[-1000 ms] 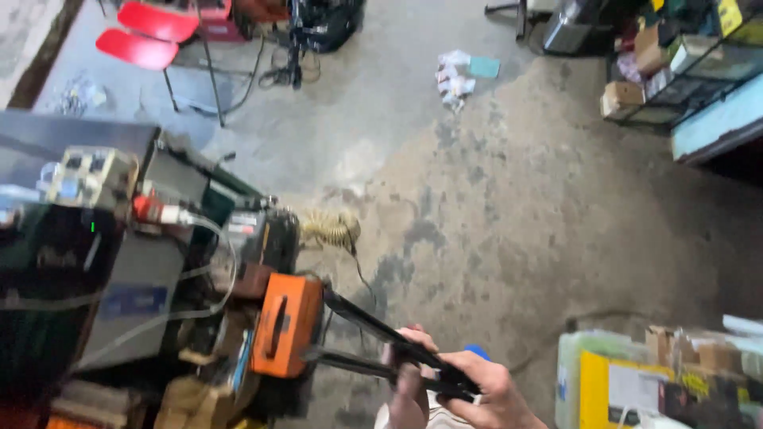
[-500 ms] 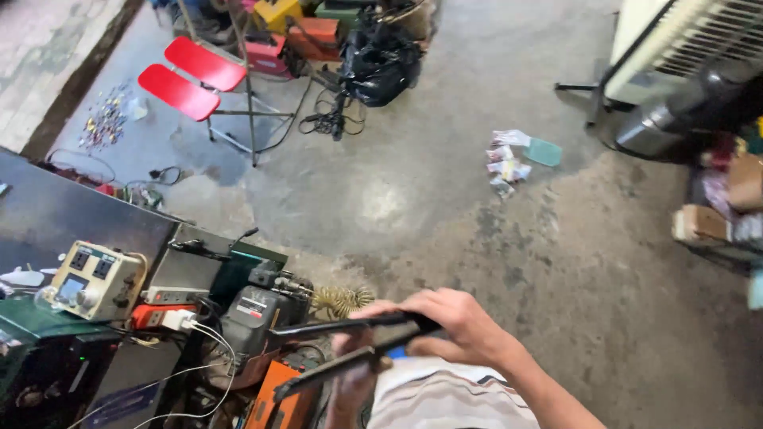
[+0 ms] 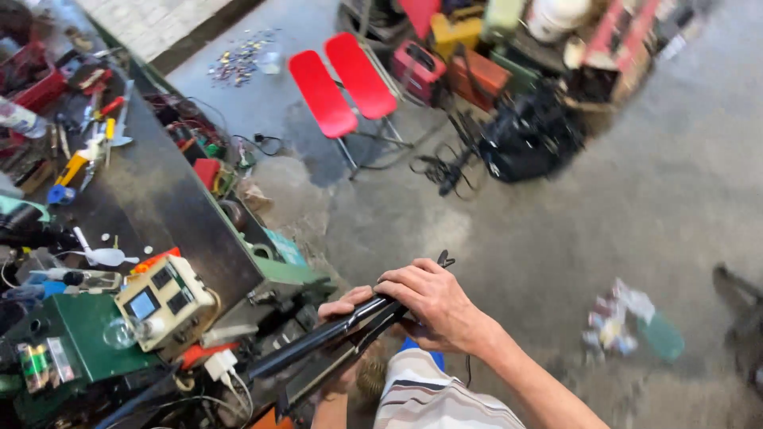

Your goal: Disassembling and reassembling a hair straightener at an electronics repair bench.

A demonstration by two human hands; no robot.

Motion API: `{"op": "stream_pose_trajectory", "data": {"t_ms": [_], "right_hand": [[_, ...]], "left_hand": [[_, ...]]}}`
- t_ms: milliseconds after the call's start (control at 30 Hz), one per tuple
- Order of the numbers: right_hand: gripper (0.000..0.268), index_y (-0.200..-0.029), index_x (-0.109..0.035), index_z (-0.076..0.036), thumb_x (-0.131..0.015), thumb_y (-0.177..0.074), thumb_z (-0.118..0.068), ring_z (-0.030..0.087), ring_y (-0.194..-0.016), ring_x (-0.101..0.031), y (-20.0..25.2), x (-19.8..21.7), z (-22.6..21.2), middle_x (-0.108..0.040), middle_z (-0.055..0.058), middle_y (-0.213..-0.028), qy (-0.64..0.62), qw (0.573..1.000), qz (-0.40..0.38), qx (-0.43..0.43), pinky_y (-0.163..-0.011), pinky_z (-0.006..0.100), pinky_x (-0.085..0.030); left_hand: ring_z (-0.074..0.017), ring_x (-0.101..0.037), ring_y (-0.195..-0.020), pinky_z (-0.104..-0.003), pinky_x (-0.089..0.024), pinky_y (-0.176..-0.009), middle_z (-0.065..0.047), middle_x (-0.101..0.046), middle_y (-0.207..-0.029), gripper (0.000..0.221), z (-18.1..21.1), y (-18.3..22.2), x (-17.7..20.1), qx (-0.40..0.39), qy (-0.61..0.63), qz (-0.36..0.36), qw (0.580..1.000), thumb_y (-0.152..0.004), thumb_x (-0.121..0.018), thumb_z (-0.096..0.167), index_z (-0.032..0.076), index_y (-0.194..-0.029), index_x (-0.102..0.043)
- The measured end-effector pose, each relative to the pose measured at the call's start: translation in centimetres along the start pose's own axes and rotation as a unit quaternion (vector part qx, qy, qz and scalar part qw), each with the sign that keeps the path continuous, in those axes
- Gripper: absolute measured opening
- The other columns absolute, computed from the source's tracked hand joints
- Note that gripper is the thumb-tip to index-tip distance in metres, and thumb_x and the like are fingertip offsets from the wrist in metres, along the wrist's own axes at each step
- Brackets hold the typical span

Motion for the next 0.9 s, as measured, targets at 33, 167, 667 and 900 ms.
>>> {"op": "stream_pose_trajectory", "data": {"t_ms": [33, 167, 667, 900], "right_hand": [[0.040, -0.124, -0.059, -0.001, -0.053, -0.094, -0.027, 0.032, -0.097, -0.067, -2.8, 0.2, 2.2, -0.067, 0.016, -0.120, -0.037, 0.999, -0.011, 0.019, -0.087, 0.045, -0.049], [0.048, -0.128, -0.060, 0.000, -0.050, -0.106, -0.042, 0.036, -0.097, -0.069, -13.7, -1.1, 8.1, -0.070, 0.017, -0.118, -0.125, 0.991, -0.023, 0.044, -0.084, 0.044, -0.053], [0.051, -0.128, -0.056, 0.005, -0.035, -0.111, -0.037, 0.036, -0.091, -0.059, -47.0, -9.5, 25.9, -0.062, 0.020, -0.113, -0.233, 0.911, -0.171, 0.294, -0.081, 0.046, -0.047], [0.046, -0.122, -0.063, 0.003, -0.035, -0.110, -0.031, 0.035, -0.086, -0.062, -56.2, -16.7, 28.1, -0.066, 0.018, -0.110, -0.238, 0.883, -0.188, 0.358, -0.083, 0.048, -0.048]], "left_hand": [[-0.0356, -0.055, -0.136, -0.050, -0.045, -0.118, -0.025, -0.064, -0.131, 0.042, 0.2, -3.6, 0.2, -0.014, -0.029, -0.020, 0.999, -0.092, -0.075, 0.023, 0.006, -0.122, -0.052], [-0.0382, -0.060, -0.127, -0.052, -0.047, -0.115, -0.016, -0.068, -0.122, 0.046, 3.3, -15.4, 2.4, -0.071, -0.153, 0.002, 0.986, -0.088, -0.077, 0.030, 0.006, -0.121, -0.055], [-0.0341, -0.055, -0.137, -0.052, -0.040, -0.125, -0.020, -0.061, -0.135, 0.048, 0.4, -38.7, 14.3, -0.125, -0.237, 0.219, 0.938, -0.089, -0.078, 0.005, 0.005, -0.127, -0.050], [-0.0433, -0.065, -0.123, -0.056, -0.049, -0.117, -0.026, -0.067, -0.121, 0.046, -3.6, -42.3, 22.0, -0.169, -0.273, 0.356, 0.878, -0.082, -0.083, 0.006, 0.004, -0.112, -0.049]]}}
Point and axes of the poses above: each hand's wrist, its own y-axis away from the middle knuckle, its own x-axis out of the back of the hand, z = x × y, the point moved 1 cm from there along -y, towards the middle knuckle
